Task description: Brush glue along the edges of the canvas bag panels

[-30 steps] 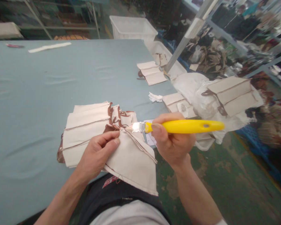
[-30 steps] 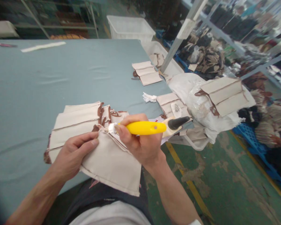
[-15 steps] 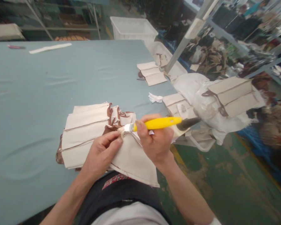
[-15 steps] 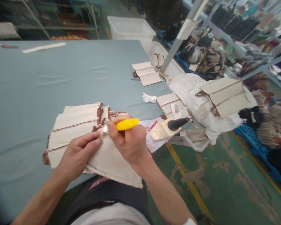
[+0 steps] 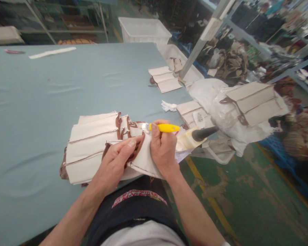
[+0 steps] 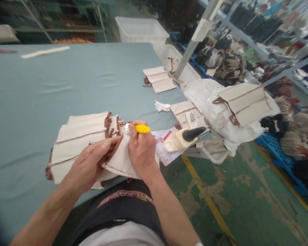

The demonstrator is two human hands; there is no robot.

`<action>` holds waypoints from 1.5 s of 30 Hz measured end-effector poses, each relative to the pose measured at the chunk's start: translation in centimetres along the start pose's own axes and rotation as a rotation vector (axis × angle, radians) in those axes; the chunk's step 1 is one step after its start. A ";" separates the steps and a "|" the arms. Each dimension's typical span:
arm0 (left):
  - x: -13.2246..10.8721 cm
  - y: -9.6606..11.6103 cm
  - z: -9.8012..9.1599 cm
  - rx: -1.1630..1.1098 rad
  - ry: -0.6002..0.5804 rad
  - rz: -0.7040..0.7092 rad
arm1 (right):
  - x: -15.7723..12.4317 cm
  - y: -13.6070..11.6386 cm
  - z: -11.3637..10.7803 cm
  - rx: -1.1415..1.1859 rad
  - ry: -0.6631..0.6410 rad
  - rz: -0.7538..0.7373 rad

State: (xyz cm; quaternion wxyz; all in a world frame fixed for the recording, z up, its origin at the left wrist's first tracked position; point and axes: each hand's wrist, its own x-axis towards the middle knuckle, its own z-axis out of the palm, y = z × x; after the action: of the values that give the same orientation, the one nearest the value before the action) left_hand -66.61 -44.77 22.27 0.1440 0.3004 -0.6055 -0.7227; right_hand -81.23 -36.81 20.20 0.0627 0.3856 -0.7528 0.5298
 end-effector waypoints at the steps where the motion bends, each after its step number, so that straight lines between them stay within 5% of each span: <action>1: -0.1 0.2 -0.3 0.056 -0.030 0.034 | 0.4 0.4 -0.1 -0.012 0.021 0.000; 6: -1.1 0.2 -1.8 0.361 -0.135 0.090 | 2.0 2.0 -0.5 -0.039 0.105 -0.022; 13: -1.3 -0.4 -0.5 0.483 -0.240 0.267 | 1.4 2.9 1.3 -0.088 0.036 0.008; 18: -1.8 0.2 -1.0 0.535 -0.224 0.299 | 1.7 1.9 -2.8 0.032 0.091 -0.096; 21: -2.3 0.3 -1.5 0.554 -0.246 0.311 | 2.5 0.1 -6.9 0.143 -0.065 -0.289; 24: -2.5 0.3 -1.5 0.580 -0.270 0.313 | 3.7 -1.8 -9.2 0.172 -0.354 -0.431; 27: -2.2 0.1 -1.2 0.580 -0.296 0.331 | 4.7 -2.7 -8.8 0.163 -0.554 -0.519; 31: -1.7 -0.1 -0.7 0.555 -0.307 0.389 | 5.0 -2.9 -6.2 0.114 -0.651 -0.596; 39: -1.3 0.4 -1.0 0.455 -0.254 0.387 | 5.7 -3.5 -3.2 0.175 -0.583 -0.510; 45: -0.3 0.5 -1.0 0.294 -0.204 0.216 | 4.6 -3.1 -3.1 0.429 -0.191 -0.196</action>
State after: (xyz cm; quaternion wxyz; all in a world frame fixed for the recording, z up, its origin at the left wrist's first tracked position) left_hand -65.87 -45.47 22.76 0.1131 0.1769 -0.7445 -0.6337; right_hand -83.34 -36.97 26.18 -0.0407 0.5097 -0.5847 0.6298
